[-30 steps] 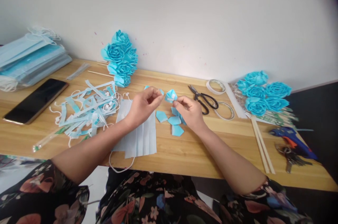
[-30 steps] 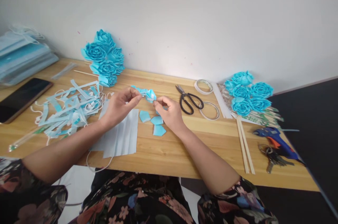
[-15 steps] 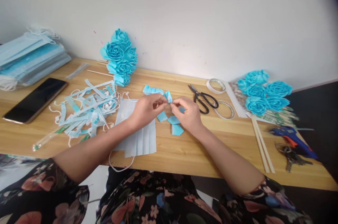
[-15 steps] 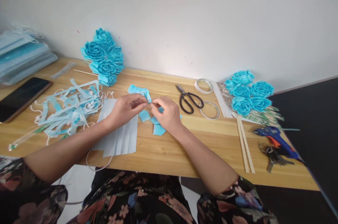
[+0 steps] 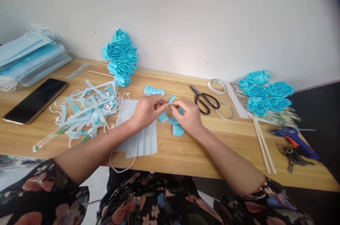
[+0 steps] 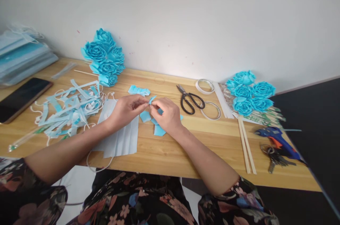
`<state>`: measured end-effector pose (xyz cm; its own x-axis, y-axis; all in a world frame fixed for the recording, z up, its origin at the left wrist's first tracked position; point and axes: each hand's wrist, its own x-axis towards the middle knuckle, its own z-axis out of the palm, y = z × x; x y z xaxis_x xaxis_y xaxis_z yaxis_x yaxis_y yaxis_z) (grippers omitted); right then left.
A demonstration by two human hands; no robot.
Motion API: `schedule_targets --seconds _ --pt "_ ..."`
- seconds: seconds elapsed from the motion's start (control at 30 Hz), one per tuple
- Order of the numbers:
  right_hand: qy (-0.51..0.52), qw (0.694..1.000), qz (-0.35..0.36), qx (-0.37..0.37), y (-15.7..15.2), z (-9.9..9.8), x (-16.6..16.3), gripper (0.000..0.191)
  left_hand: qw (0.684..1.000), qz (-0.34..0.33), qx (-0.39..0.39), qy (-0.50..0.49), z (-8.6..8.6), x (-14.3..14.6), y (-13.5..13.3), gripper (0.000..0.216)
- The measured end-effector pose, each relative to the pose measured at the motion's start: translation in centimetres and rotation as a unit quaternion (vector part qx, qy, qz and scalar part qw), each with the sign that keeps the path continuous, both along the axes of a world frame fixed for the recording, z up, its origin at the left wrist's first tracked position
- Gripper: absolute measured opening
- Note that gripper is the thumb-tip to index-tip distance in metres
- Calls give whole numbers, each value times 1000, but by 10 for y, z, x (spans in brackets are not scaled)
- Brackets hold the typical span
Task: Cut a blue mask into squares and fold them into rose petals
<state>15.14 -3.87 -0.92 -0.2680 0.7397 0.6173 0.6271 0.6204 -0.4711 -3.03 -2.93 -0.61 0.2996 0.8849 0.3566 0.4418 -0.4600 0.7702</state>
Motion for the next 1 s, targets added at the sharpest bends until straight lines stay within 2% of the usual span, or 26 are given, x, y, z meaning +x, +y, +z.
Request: schedule_targets --seconds 0.2,0.6,1.0 --pt "-8 1000 13 17 0 -2 -1 16 1000 5 10 10 1 0 0 13" --pt "-12 1000 14 -8 -1 -2 -1 17 999 26 17 37 1 0 -1 10" --pt "-20 999 25 1 -1 -2 -2 17 995 38 38 83 4 2 -3 13"
